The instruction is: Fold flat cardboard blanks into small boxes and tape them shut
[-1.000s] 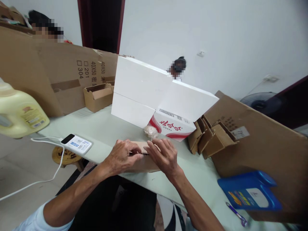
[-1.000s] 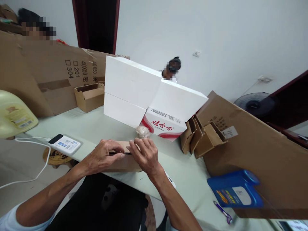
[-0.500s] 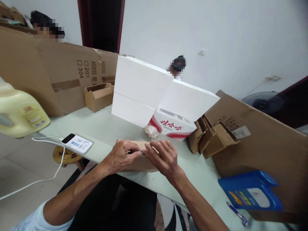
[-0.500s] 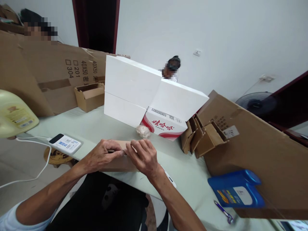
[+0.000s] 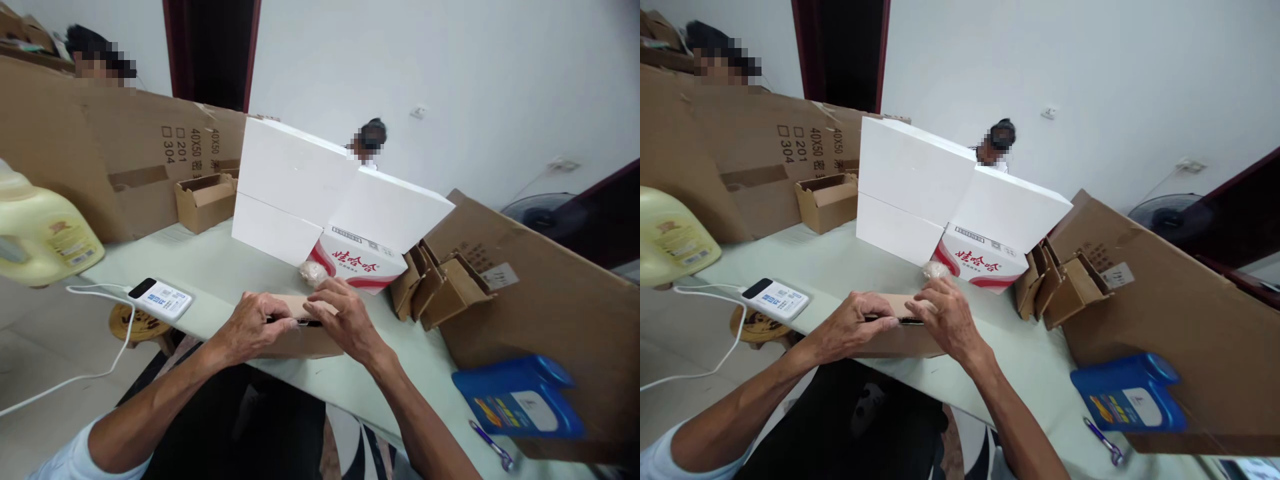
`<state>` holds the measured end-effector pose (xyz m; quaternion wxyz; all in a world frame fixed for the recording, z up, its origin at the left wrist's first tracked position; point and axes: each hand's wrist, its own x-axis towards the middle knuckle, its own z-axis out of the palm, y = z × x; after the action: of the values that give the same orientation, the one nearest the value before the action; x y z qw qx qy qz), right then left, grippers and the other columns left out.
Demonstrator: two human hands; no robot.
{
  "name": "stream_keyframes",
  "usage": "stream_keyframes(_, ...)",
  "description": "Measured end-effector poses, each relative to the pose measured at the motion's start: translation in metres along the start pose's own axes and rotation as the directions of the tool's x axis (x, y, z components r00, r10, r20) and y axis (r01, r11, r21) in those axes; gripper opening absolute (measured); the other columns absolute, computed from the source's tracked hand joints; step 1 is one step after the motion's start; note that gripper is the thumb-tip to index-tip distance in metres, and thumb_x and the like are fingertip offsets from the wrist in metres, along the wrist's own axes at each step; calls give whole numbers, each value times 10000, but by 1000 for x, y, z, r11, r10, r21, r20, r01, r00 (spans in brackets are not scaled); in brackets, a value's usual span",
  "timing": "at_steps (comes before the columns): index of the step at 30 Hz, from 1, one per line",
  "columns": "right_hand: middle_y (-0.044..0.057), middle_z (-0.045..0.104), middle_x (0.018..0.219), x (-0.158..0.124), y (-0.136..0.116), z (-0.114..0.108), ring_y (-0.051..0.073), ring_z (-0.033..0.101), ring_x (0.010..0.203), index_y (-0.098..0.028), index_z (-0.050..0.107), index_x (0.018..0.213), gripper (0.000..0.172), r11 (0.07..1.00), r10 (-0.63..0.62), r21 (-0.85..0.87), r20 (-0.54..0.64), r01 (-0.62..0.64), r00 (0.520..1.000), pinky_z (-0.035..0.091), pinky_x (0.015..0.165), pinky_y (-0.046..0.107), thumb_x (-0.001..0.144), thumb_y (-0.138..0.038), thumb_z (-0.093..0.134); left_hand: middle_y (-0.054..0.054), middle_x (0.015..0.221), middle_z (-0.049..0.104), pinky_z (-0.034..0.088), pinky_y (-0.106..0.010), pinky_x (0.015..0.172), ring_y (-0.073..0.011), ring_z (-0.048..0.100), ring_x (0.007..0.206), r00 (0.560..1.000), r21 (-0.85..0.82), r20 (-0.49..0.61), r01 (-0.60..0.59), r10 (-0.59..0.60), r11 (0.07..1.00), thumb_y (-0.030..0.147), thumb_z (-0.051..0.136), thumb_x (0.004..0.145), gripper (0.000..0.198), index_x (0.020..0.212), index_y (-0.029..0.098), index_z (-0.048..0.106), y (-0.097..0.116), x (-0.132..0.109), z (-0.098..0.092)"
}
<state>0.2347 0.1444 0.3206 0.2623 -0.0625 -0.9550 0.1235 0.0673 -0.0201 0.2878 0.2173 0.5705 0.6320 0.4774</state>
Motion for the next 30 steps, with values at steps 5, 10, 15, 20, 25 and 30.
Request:
stream_keyframes(5, 40, 736, 936, 2, -19, -1, 196, 679, 889, -220, 817, 969, 403, 879, 131, 404, 306, -253, 943, 502, 798, 329, 1091, -541, 606, -7, 796, 767, 464, -300, 832, -208, 681, 867, 999, -21, 15, -37, 37, 999, 395, 619, 993, 328, 773, 209, 777, 1, -2, -1)
stream_keyframes(10, 19, 743, 917, 1, -24, 2, 192, 683, 889, -221, 809, 914, 318, 764, 216, 550, 274, -337, 937, 499, 799, 307, 956, -536, 801, -13, 779, 753, 469, -293, 804, -203, 675, 835, 999, -33, 21, -25, 25, 999, 439, 634, 996, 360, 755, 202, 758, 2, -2, -3)
stream_keyframes(15, 0, 686, 788, -2, -28, 4, 155, 602, 740, -217, 782, 822, 245, 773, 228, 557, 206, -305, 952, 445, 693, 296, 985, -398, 752, -12, 779, 760, 472, -302, 814, -207, 671, 845, 999, -30, 14, -32, 33, 999, 333, 627, 959, 274, 749, 205, 749, 0, -2, -1)
stream_keyframes(20, -10, 639, 769, -3, -33, 4, 143, 559, 717, -213, 728, 827, 245, 761, 281, 563, 161, -322, 946, 416, 671, 283, 1006, -377, 696, -8, 902, 786, 490, -340, 886, -225, 689, 908, 998, 10, 33, -61, 61, 998, 248, 735, 885, 76, 923, 229, 797, -1, -4, -4)
stream_keyframes(25, 8, 671, 820, -8, -32, 3, 164, 617, 766, -217, 716, 915, 312, 688, 366, 615, 164, -385, 916, 479, 721, 291, 1038, -496, 650, -84, 1316, 758, 476, -467, 1074, -333, 640, 1250, 974, 206, 162, -187, 155, 960, 237, 909, 804, 521, 1292, 236, 726, -8, -8, -9)
stream_keyframes(30, 61, 771, 1042, -13, -25, -4, 216, 685, 926, -234, 768, 1159, 354, 732, 415, 521, 170, -439, 894, 540, 797, 328, 1004, -542, 685, -97, 1341, 736, 476, -492, 1081, -329, 627, 1262, 964, 261, 185, -233, 189, 937, 185, 837, 878, 470, 1330, 215, 711, -19, -10, -8)
